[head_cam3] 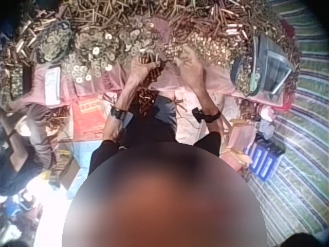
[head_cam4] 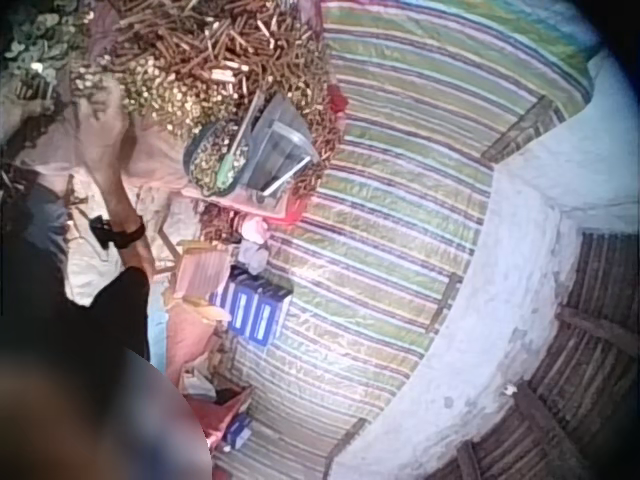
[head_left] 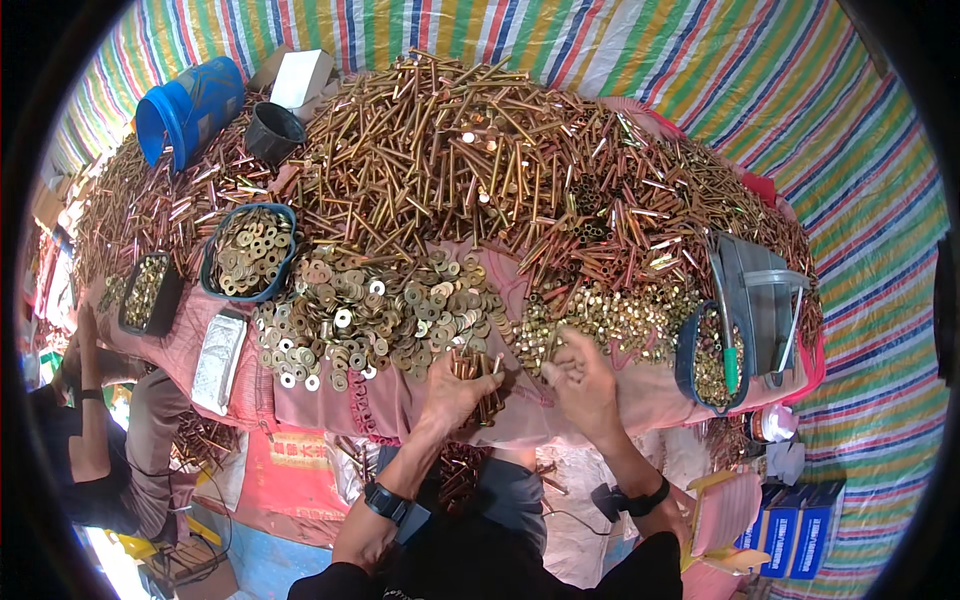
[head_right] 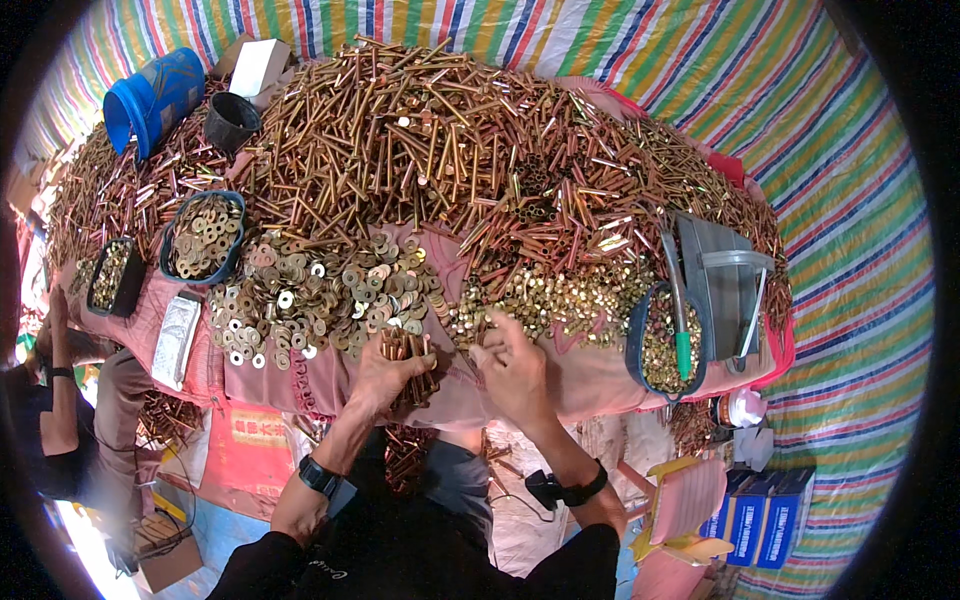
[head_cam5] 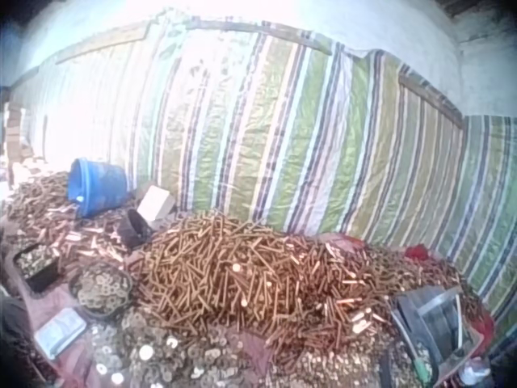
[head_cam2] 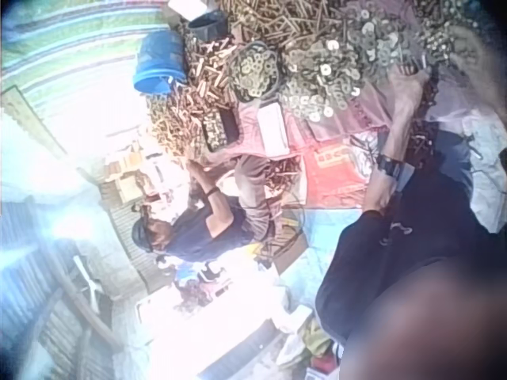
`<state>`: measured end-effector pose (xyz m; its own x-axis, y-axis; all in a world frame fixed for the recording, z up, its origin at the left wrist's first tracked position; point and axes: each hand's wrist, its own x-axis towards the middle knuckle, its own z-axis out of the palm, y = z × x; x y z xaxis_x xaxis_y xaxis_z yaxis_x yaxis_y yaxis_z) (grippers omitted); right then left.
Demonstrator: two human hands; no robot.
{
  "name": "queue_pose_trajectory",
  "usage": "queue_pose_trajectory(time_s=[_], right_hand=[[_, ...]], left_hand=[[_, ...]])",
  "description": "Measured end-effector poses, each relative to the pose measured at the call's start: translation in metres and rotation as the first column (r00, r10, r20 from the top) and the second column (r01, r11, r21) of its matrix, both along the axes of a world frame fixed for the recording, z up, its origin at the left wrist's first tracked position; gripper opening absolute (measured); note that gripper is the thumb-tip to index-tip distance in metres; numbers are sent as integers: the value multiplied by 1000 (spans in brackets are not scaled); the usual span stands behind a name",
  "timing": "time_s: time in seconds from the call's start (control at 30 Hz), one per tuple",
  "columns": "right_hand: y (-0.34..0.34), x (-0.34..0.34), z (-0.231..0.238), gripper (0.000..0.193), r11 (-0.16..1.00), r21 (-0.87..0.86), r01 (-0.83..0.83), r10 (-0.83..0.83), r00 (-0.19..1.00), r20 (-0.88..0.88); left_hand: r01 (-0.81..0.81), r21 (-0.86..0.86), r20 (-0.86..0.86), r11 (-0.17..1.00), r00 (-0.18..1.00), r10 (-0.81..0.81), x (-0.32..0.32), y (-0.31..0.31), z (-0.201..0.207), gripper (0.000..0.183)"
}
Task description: The person sorts metal components by hand from a large pile on a table. The person picks up metal tubes and washers, moves them between different containers and piles, and handles them one by one.
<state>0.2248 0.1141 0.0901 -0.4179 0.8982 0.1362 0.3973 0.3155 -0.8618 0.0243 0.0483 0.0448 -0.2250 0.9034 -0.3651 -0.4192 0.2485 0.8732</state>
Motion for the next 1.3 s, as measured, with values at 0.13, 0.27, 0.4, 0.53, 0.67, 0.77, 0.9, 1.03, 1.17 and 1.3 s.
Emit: queue_pose_trajectory(time_s=[0.13, 0.27, 0.4, 0.53, 0.67, 0.77, 0.9, 1.03, 1.17, 1.3], right_hand=[[3, -27, 6, 71, 995, -97, 8, -48, 908, -417], [-2, -51, 10, 73, 999, -30, -18, 8, 948, -317], [-3, -54, 16, 60, 922, 360, -146, 168, 985, -32], [-1, -52, 11, 50, 849, 490, -197, 186, 980, 72], [0, -47, -5, 41, 864, 453, -220, 165, 973, 158], [-6, -46, -18, 37, 877, 445, -182, 133, 981, 139], [-10, -41, -26, 34, 927, 345, -144, 121, 989, 89], [1, -15, -26, 25, 962, 264, 73, -85, 996, 32], [9, 13, -25, 21, 915, 404, 23, -84, 987, 136], [5, 10, -24, 20, 942, 304, -142, 61, 963, 263]], left_hand=[[19, -23, -14, 1000, 1000, -20, 0, -1, 0, 24], [8, 15, 11, 1000, 1000, -8, 1, -2, 0, 22], [7, 67, -41, 998, 999, -4, 1, -1, -2, 19], [-34, 122, -58, 992, 998, 41, 3, -3, -2, 17], [-45, 119, 2, 992, 999, 45, 4, -7, -4, 19], [-101, 157, -8, 983, 995, 103, 6, -8, -10, 20], [-90, 184, -17, 979, 995, 94, 6, -7, -14, 20], [-68, 65, -26, 996, 997, 70, 6, -3, -10, 21], [-51, 58, -28, 997, 998, 53, 6, -2, -5, 21], [-32, 75, -21, 997, 999, 34, 5, -3, -3, 17]])
